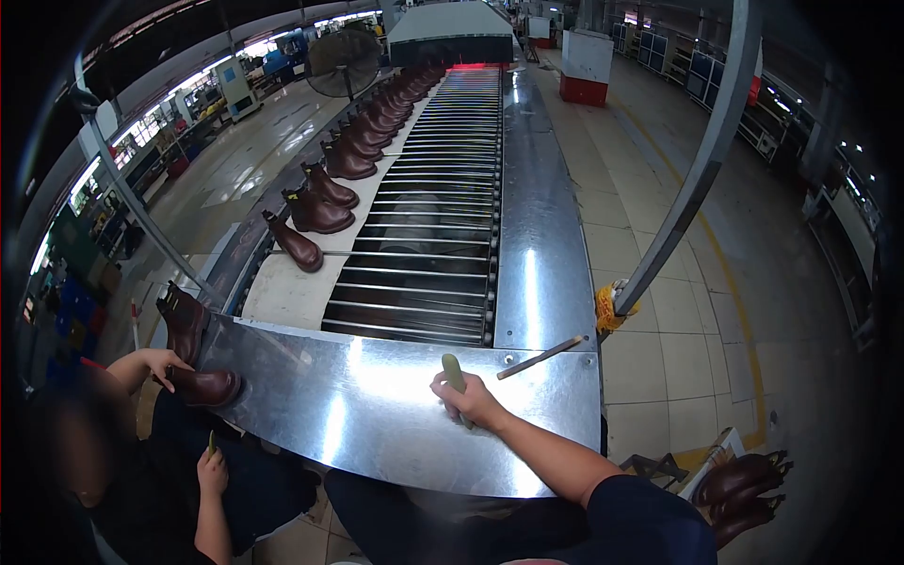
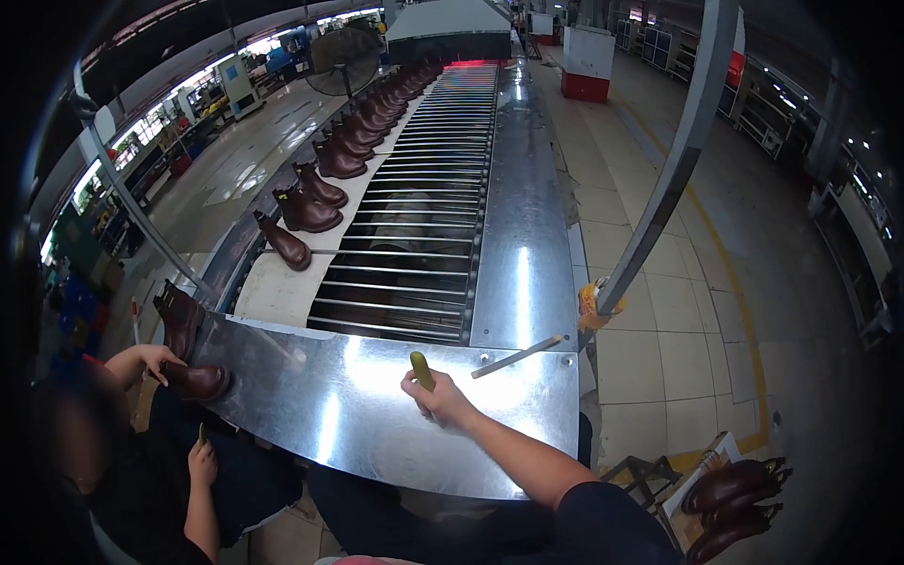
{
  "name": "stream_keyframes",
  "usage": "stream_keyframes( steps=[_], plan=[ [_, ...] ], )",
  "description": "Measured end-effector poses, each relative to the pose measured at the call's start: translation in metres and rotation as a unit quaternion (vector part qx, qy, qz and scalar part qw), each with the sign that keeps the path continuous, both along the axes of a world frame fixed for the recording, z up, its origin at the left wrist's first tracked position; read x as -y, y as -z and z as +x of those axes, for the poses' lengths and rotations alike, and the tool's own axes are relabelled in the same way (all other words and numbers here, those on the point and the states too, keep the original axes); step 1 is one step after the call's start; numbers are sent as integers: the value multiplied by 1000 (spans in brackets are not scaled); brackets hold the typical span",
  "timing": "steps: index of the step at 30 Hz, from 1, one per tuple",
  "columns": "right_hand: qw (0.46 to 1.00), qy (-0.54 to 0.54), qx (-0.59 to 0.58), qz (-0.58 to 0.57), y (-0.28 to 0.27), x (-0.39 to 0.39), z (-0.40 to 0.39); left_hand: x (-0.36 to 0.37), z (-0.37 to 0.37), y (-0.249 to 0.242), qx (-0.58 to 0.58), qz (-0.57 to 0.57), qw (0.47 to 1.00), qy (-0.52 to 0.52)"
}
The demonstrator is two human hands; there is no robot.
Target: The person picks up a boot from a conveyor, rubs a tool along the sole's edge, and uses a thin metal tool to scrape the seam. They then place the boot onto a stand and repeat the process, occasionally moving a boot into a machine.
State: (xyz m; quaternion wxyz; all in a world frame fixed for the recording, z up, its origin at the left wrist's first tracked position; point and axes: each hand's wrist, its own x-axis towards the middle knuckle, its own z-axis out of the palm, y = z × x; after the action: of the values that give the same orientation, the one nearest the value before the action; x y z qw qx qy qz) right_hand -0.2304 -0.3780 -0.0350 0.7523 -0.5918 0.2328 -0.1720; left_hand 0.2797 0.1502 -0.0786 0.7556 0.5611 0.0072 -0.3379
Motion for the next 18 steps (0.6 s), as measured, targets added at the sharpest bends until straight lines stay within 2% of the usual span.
stream_keyframes(
  steps=[3, 4, 6, 7, 9, 11, 13, 16, 18],
  plan=[
    [1000, -7, 3, -1, 4, 0, 1, -4, -3, -4, -59, -17, 998, 14],
    [1000, -9, 3, -2, 6, 0, 2, -7, -2, -7, -126, -27, 992, 15],
    [1000, -3, 3, -3, 9, 2, 2, 5, 1, -3, 119, 106, 985, 69],
    [1000, 2, 4, -7, 8, 2, 1, 5, 5, 3, 242, 166, 951, 96],
    [1000, -2, 4, -17, 3, 1, 1, -2, 3, 10, 471, 272, 829, 130],
    [1000, -4, 3, -21, 0, 2, 1, 1, 9, 3, 437, 216, 855, 175],
    [1000, -3, 6, -16, 3, 1, 0, 5, 9, -8, 337, 218, 910, 106],
    [1000, -1, 12, -11, 8, 2, 2, 52, -25, -49, 388, 271, 880, 33],
    [1000, 2, 8, -12, 4, 2, 2, 143, -117, -115, 458, 251, 851, 55]
  ],
)
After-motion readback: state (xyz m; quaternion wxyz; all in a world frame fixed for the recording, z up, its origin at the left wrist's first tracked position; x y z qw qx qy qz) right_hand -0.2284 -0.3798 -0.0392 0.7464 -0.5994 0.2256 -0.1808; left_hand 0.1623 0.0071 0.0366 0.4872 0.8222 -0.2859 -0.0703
